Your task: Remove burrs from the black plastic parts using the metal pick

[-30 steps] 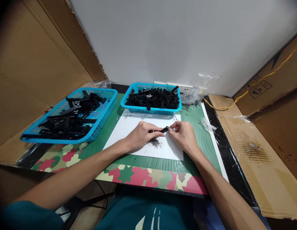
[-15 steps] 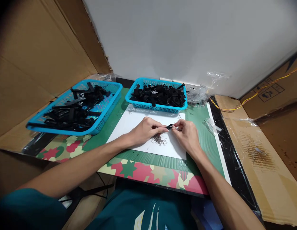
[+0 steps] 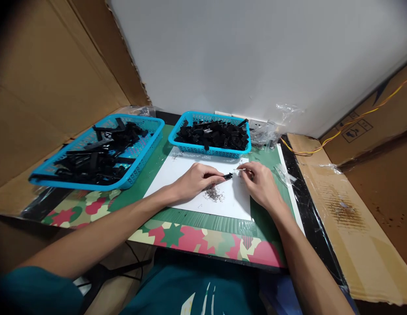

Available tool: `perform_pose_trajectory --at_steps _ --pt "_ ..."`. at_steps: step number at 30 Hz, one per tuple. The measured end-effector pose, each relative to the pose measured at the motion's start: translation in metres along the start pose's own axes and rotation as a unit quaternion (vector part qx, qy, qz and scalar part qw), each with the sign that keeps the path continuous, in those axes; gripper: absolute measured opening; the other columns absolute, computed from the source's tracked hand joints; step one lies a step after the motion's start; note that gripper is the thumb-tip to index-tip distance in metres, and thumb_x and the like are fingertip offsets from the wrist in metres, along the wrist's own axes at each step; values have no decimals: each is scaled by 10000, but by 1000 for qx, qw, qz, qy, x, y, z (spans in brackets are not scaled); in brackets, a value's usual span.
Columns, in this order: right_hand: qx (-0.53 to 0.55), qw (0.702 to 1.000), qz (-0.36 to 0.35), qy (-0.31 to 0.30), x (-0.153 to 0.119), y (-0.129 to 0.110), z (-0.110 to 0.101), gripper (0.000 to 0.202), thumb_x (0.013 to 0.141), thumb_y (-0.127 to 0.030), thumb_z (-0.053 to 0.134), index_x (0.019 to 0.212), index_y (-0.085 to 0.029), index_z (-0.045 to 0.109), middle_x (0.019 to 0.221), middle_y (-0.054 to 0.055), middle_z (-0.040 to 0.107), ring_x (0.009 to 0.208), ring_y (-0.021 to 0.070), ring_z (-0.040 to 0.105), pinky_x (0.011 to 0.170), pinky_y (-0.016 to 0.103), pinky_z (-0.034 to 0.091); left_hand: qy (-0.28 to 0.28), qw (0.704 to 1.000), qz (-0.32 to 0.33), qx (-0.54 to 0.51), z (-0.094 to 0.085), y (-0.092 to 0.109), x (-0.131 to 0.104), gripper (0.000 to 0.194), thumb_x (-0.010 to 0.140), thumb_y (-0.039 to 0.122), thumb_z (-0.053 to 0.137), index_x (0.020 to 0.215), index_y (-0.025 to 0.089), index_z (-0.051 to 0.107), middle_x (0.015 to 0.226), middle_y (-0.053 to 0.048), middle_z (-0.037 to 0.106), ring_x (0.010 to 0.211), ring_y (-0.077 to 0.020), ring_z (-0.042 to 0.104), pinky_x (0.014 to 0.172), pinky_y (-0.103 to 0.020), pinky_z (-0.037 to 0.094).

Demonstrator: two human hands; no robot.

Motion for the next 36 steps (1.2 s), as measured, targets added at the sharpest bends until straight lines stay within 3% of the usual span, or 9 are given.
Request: perform_pose_trajectory --at_steps 2,4,7,12,18,26,29,36 --pt "-2 999 -48 23 1 -4 -2 309 1005 -352 545 1039 -227 825 1030 103 761 943 268 689 840 394 506 -4 1000 6 3 0 -1 1 343 981 440 662 987 148 841 821 -79 772 708 -183 652 644 -294 455" --pt "8 996 -69 58 1 -6 -7 294 1013 -386 578 1026 -238 831 1122 114 763 1035 293 700 935 449 520 -7 1000 8 2 1 -3 1 333 984 440 665 996 158 841 845 -75 780 721 -181 658 650 -289 458" --pt "88 992 -26 92 -1 -2 -12 239 965 -417 686 946 -221 822 1033 105 799 938 283 745 880 444 574 -12 1000 3 -3 1 -3 1 302 988 416 670 980 166 840 834 -62 780 718 -170 660 651 -277 455" --pt "247 964 68 76 -3 7 2 255 870 -429 793 859 -180 741 855 98 798 783 259 773 745 381 617 -24 999 -12 -20 2 -2 1 311 1003 400 647 939 156 829 761 -50 749 678 -152 628 621 -266 435" --pt "233 965 66 99 0 3 13 237 844 -393 789 784 -190 680 832 80 764 755 227 755 717 349 606 -30 999 -24 -29 0 -6 4 356 1000 431 640 889 141 816 713 -42 701 628 -133 557 578 -260 381" --pt "179 977 49 107 1 -2 12 200 841 -351 761 747 -201 667 773 74 782 694 225 760 654 333 582 -44 997 -31 -56 2 -5 7 376 994 423 635 835 117 785 657 -24 624 590 -113 471 562 -255 349" --pt "131 985 31 112 1 -5 10 167 838 -320 748 734 -208 681 738 56 785 656 219 753 623 321 558 -34 998 -15 -54 1 -8 12 445 990 474 628 747 118 739 618 -10 584 560 -105 431 552 -260 327" --pt "129 983 21 131 1 -7 15 167 852 -320 746 745 -222 664 737 46 785 647 225 753 628 327 563 -45 996 -19 -78 0 -11 15 543 985 563 613 648 138 627 584 8 522 534 -94 378 536 -261 284"
Point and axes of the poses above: each hand's wrist, its own x-axis towards the middle knuckle, its own z-axis out of the palm, y = z × x, the point moved 7 cm from there along x, towards the middle knuckle
